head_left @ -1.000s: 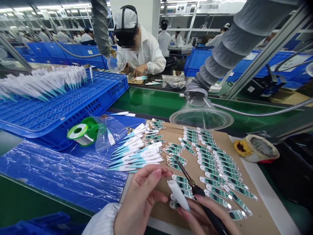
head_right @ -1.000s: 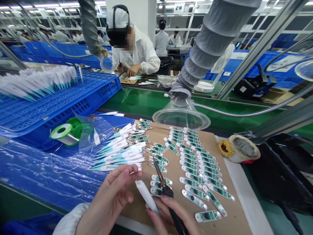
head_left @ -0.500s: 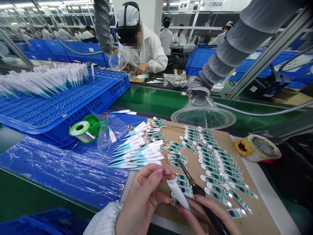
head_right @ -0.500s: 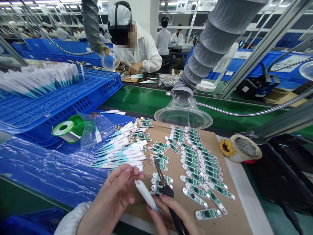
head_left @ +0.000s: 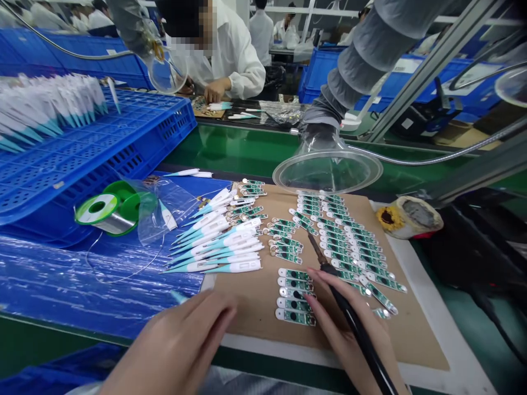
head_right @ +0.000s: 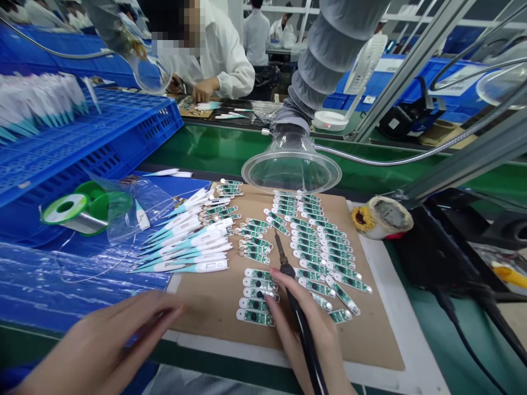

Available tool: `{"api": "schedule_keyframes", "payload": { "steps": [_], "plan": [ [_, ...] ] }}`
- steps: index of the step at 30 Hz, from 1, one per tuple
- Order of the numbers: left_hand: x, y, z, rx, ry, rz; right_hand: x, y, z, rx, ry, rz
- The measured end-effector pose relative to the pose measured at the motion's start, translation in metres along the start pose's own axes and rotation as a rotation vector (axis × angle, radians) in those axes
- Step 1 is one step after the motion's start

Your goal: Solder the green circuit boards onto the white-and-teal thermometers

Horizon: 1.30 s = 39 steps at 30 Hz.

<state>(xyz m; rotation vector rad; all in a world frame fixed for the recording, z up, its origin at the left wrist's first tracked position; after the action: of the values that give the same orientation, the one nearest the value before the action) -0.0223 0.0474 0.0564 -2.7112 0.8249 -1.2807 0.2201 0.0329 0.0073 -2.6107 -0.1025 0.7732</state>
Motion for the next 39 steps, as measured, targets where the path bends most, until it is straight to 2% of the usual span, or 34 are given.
{"api": "schedule_keyframes", "payload": {
  "steps": [3,5,7,10,16,21,24,31,36,39],
  "plan": [
    [-0.007,-0.033,0.043,-0.070,-0.284,0.036,-0.005,-0.002,0.013,-0.065,0.037,-0.052],
    [-0.006,-0.053,0.068,-0.118,-0.339,0.104,-0.007,-0.003,0.019,-0.112,-0.023,-0.059],
    [-0.003,-0.065,0.079,-0.129,-0.310,0.173,-0.009,-0.004,0.022,-0.158,-0.077,-0.064],
    [-0.004,-0.073,0.078,-0.113,-0.177,0.202,-0.008,-0.005,0.017,-0.158,-0.097,-0.046],
    [-0.016,-0.077,0.080,-0.180,0.067,0.131,0.019,0.003,-0.013,0.040,-0.227,0.170],
    [-0.019,-0.077,0.085,-0.188,0.092,0.118,0.046,0.015,-0.035,0.300,-0.252,0.402],
    [-0.015,-0.076,0.085,-0.180,0.031,0.156,0.052,0.015,-0.035,0.362,-0.309,0.473],
    [-0.014,-0.077,0.084,-0.163,-0.012,0.153,0.051,0.009,-0.028,0.354,-0.459,0.411],
    [-0.021,-0.076,0.085,-0.168,0.064,0.104,0.045,0.008,-0.032,0.374,-0.410,0.295],
    [-0.022,-0.076,0.086,-0.167,0.077,0.101,0.042,0.008,-0.030,0.316,-0.359,0.278]
  ]
}}
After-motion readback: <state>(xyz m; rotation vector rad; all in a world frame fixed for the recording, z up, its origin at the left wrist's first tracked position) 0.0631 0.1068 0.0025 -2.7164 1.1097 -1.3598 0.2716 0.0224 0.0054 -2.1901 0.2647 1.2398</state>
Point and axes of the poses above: each hand's wrist, its own y-axis away from the middle knuckle, its own z-axis out of the palm, x = y × z, the point moved 10 cm from there along -y, towards the middle knuckle, and after that the axes turned 8 degrees about y, right-handed, at the moved point
